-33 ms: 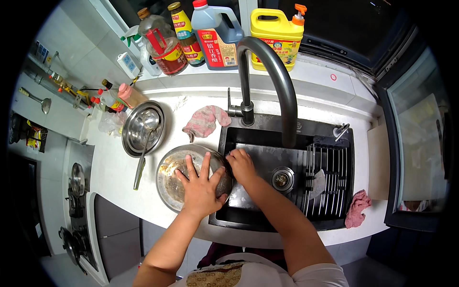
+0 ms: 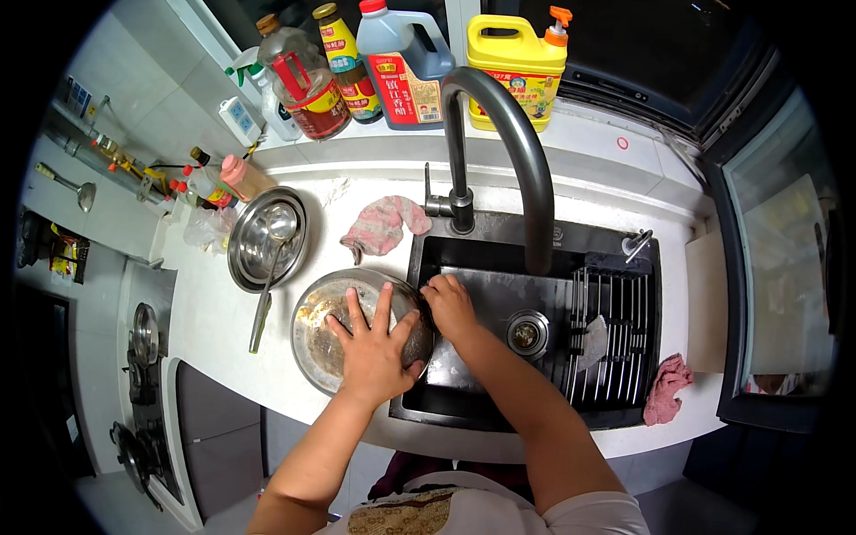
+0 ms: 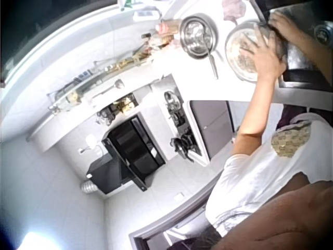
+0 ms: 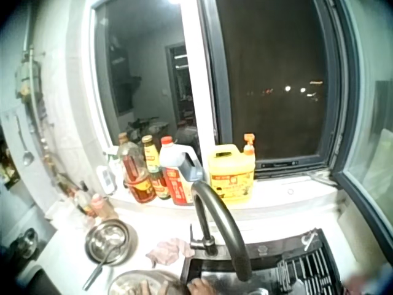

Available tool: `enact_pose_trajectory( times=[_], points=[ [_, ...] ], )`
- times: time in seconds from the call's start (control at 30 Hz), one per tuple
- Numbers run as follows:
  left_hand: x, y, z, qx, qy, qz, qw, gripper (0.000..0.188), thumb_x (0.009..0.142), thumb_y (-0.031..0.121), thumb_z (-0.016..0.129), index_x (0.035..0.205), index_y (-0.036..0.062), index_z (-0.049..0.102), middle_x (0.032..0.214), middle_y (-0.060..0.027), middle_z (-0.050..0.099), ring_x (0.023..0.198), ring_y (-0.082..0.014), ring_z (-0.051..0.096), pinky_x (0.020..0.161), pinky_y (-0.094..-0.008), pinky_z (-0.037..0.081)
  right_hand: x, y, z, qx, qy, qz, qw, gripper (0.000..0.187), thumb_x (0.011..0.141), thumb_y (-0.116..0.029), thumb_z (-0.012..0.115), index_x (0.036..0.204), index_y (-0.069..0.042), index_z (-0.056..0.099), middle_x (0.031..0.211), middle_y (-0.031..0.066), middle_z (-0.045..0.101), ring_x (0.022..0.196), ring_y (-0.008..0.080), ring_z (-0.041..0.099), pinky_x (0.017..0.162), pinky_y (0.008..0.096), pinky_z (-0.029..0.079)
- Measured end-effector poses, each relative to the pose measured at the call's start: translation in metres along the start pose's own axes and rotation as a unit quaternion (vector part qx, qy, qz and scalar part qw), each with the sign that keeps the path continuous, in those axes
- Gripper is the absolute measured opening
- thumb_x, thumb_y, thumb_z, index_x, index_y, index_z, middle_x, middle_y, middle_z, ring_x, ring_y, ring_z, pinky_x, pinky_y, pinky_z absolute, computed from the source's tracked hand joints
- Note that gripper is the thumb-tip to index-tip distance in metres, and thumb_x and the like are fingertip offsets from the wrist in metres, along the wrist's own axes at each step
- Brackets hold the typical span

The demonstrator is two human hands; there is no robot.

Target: The person scrubs the exterior bottom of a metal pot with a metal scrubber at a kitchen sink, turning the pot to reach different areas.

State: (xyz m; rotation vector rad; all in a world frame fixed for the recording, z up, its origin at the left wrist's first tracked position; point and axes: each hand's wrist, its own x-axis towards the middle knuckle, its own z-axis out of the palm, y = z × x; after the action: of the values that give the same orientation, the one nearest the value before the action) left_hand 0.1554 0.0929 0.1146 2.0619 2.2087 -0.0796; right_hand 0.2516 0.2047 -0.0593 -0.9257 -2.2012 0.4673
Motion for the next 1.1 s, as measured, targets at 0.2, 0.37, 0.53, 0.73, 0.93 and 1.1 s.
enact_pose_trajectory(
  times=[0.2, 0.37, 0.53, 0.73, 0.93, 1.1],
  points=[
    [-0.004, -0.004, 0.002, -0.001, -0.003, -0.010, 1.000, 0.073, 0.060, 0.035, 0.078, 0.127, 0.0256, 0.052, 0.152, -0.0147, 0.017, 0.135, -0.0563, 0.008, 0.094, -0.0789, 0.015, -0.023, 0.000, 0.012, 0.047, 0.025, 0.019, 0.998, 0.011, 0.078, -0.010, 0.059, 0.083, -0.004, 0.067, 0.089, 0.0059, 0.056, 0.089, 0.0257, 0.054, 0.078, 0.0363, 0.047],
    [0.001, -0.002, -0.001, 0.000, 0.004, -0.001, 1.000, 0.073, 0.060, 0.034, 0.078, 0.128, 0.0250, 0.052, 0.152, -0.0152, 0.017, 0.134, -0.0565, 0.008, 0.094, -0.0790, 0.015, 0.024, 0.010, 0.027, 0.022, -0.050, 0.049, 0.997, 0.015, 0.076, -0.006, 0.057, 0.082, -0.006, 0.070, 0.086, 0.0080, 0.059, 0.090, 0.0277, 0.054, 0.079, 0.0379, 0.047],
    [-0.001, -0.005, 0.000, -0.001, -0.004, -0.005, 1.000, 0.074, 0.059, 0.032, 0.078, 0.127, 0.0245, 0.052, 0.152, -0.0157, 0.018, 0.134, -0.0571, 0.009, 0.093, -0.0792, 0.015, -0.001, 0.003, 0.014, 0.098, -0.031, 0.035, 0.994, 0.014, 0.075, -0.005, 0.056, 0.079, -0.005, 0.069, 0.084, 0.0077, 0.059, 0.090, 0.0267, 0.054, 0.079, 0.0371, 0.047],
    [0.000, -0.004, 0.001, -0.005, 0.001, -0.007, 1.000, 0.073, 0.059, 0.033, 0.078, 0.127, 0.0250, 0.052, 0.152, -0.0155, 0.018, 0.134, -0.0571, 0.009, 0.094, -0.0791, 0.014, 0.018, 0.010, 0.028, 0.057, -0.046, 0.050, 0.996, 0.015, 0.075, -0.007, 0.054, 0.076, -0.007, 0.069, 0.082, 0.0086, 0.060, 0.090, 0.0270, 0.055, 0.082, 0.0357, 0.046],
    [0.001, -0.003, -0.001, 0.011, -0.006, -0.010, 1.000, 0.074, 0.059, 0.033, 0.078, 0.127, 0.0253, 0.051, 0.152, -0.0159, 0.018, 0.134, -0.0564, 0.008, 0.094, -0.0789, 0.015, 0.026, 0.017, 0.027, 0.091, -0.103, 0.043, 0.990, 0.010, 0.069, -0.004, 0.061, 0.071, -0.009, 0.070, 0.078, 0.0092, 0.061, 0.089, 0.0284, 0.056, 0.082, 0.0366, 0.046],
    [0.000, -0.004, 0.001, 0.014, -0.012, -0.014, 1.000, 0.075, 0.059, 0.034, 0.079, 0.128, 0.0255, 0.051, 0.152, -0.0163, 0.018, 0.135, -0.0562, 0.008, 0.095, -0.0785, 0.015, 0.025, 0.008, 0.025, 0.053, -0.115, 0.079, 0.989, 0.014, 0.070, -0.002, 0.059, 0.072, -0.010, 0.071, 0.077, 0.0103, 0.063, 0.086, 0.0297, 0.059, 0.083, 0.0371, 0.047]
  ],
)
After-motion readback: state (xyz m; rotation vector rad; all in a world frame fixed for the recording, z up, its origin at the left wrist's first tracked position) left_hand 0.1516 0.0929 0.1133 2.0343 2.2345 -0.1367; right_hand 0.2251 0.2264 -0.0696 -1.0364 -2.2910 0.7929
